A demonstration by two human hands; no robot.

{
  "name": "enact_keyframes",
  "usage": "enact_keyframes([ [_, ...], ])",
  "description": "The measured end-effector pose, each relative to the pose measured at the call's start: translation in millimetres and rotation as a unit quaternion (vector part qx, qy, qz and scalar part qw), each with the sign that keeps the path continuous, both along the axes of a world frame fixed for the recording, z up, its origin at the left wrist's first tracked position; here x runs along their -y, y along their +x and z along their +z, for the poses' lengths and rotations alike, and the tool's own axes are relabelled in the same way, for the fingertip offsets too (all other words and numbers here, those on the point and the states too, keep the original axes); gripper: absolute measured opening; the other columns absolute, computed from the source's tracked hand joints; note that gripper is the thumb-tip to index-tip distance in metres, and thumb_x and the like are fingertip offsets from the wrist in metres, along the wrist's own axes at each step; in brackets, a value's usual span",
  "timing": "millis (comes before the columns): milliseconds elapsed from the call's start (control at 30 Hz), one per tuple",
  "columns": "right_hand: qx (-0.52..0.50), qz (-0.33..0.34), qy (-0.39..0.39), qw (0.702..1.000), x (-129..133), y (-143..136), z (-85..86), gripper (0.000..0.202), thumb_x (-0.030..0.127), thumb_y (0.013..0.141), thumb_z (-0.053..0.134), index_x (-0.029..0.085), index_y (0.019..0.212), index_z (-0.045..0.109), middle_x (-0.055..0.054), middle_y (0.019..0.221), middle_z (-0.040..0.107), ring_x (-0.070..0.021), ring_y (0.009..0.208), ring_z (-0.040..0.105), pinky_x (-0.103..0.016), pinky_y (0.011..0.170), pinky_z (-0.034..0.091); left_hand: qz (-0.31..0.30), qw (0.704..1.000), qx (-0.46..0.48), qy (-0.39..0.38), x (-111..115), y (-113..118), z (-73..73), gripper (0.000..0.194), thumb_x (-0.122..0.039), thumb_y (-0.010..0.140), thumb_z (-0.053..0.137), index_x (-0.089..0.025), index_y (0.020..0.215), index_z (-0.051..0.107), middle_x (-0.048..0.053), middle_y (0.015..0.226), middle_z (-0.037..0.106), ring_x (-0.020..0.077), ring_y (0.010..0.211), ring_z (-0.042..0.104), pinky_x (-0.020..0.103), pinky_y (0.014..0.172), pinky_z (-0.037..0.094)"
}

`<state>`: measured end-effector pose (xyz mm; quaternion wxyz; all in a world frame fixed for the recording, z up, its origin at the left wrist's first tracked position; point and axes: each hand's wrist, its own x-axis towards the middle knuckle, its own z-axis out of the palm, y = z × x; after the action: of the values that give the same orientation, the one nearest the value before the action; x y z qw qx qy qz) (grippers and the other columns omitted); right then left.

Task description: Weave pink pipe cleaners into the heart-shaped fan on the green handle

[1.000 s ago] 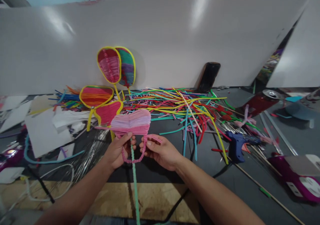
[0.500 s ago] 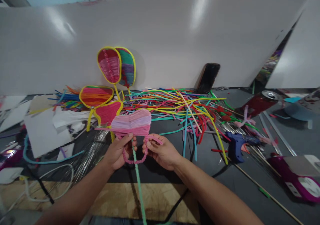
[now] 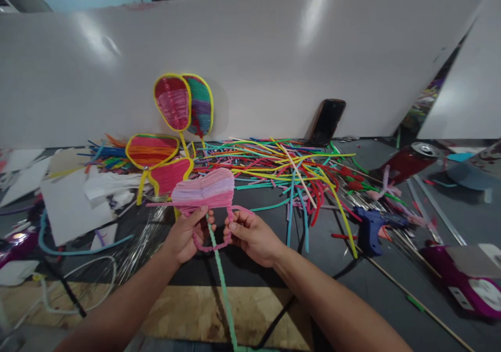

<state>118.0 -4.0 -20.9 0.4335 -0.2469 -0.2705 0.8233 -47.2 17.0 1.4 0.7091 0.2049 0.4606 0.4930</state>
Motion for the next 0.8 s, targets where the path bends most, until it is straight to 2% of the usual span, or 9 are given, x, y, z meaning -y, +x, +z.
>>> enact_keyframes([
  [133, 0.002, 0.027, -0.016, 1.000, 0.1, 1.6, 2.3, 0.024, 0.028, 0.072, 0.073, 0.016, 0.091, 0.063, -0.001, 0.081, 0.066, -0.0076, 0.070, 0.061, -0.021, 0.070, 0.048, 0.003, 1.000, -0.008, -0.025, -0.8, 0.0, 2.4, 0.019, -0.022, 0.065, 0.074, -0.011, 0.071, 0.060, 0.000, 0.057, 0.062, 0.0094, 0.048, 0.058, 0.020, 0.047, 0.051],
  [267, 0.031, 0.064, -0.019, 0.997, 1.4, 2.5, 2.7, 0.035, 0.026, 0.068, 0.076, 0.016, 0.098, 0.062, -0.004, 0.089, 0.067, -0.0090, 0.074, 0.062, -0.023, 0.073, 0.048, 0.009, 0.999, -0.017, -0.032, -1.1, -1.0, 5.0, 0.017, -0.022, 0.068, 0.071, -0.010, 0.071, 0.059, 0.000, 0.055, 0.061, 0.0096, 0.047, 0.058, 0.019, 0.046, 0.050],
  [467, 0.054, 0.024, 0.000, 0.998, 2.7, -1.9, -2.9, 0.025, 0.028, 0.066, 0.077, 0.015, 0.081, 0.062, 0.001, 0.072, 0.065, -0.0069, 0.061, 0.059, -0.021, 0.064, 0.047, 0.013, 0.999, -0.014, -0.029, 0.2, 0.5, 4.1, 0.018, -0.021, 0.067, 0.072, -0.012, 0.073, 0.058, -0.001, 0.057, 0.061, 0.0094, 0.047, 0.058, 0.020, 0.047, 0.051],
  [567, 0.060, 0.009, 0.007, 0.998, 2.6, -3.0, -2.6, 0.023, 0.027, 0.067, 0.076, 0.015, 0.079, 0.062, 0.001, 0.068, 0.064, -0.0066, 0.059, 0.058, -0.020, 0.062, 0.046, 0.015, 1.000, -0.006, -0.024, 0.0, 0.5, 4.2, 0.019, -0.021, 0.066, 0.073, -0.012, 0.073, 0.058, -0.001, 0.058, 0.062, 0.0090, 0.047, 0.058, 0.020, 0.047, 0.051],
  [667, 0.058, 0.005, 0.004, 0.998, 1.1, -1.6, 1.3, 0.028, 0.024, 0.065, 0.077, 0.017, 0.088, 0.064, -0.001, 0.082, 0.067, -0.0087, 0.071, 0.061, -0.022, 0.070, 0.048, 0.012, 1.000, -0.007, -0.027, -0.5, -0.5, 4.4, 0.017, -0.022, 0.067, 0.072, -0.012, 0.071, 0.058, -0.001, 0.056, 0.061, 0.0089, 0.047, 0.057, 0.019, 0.047, 0.051],
  [733, 0.040, -0.018, 0.005, 0.999, -0.4, 0.1, 4.4, 0.035, 0.023, 0.064, 0.078, 0.020, 0.095, 0.063, -0.002, 0.093, 0.067, -0.0107, 0.079, 0.062, -0.025, 0.076, 0.048, 0.009, 1.000, -0.007, -0.029, -0.3, -0.9, 4.0, 0.017, -0.022, 0.068, 0.072, -0.012, 0.071, 0.059, -0.001, 0.055, 0.060, 0.0086, 0.046, 0.057, 0.019, 0.046, 0.050],
  [800, 0.025, -0.047, 0.000, 0.999, -1.8, 1.9, 6.1, 0.035, 0.026, 0.066, 0.076, 0.021, 0.098, 0.062, -0.002, 0.095, 0.067, -0.0121, 0.080, 0.063, -0.027, 0.077, 0.048, 0.004, 1.000, -0.002, -0.027, 0.2, -0.8, 2.8, 0.017, -0.021, 0.067, 0.072, -0.012, 0.071, 0.059, -0.001, 0.056, 0.061, 0.0084, 0.047, 0.057, 0.019, 0.046, 0.051],
])
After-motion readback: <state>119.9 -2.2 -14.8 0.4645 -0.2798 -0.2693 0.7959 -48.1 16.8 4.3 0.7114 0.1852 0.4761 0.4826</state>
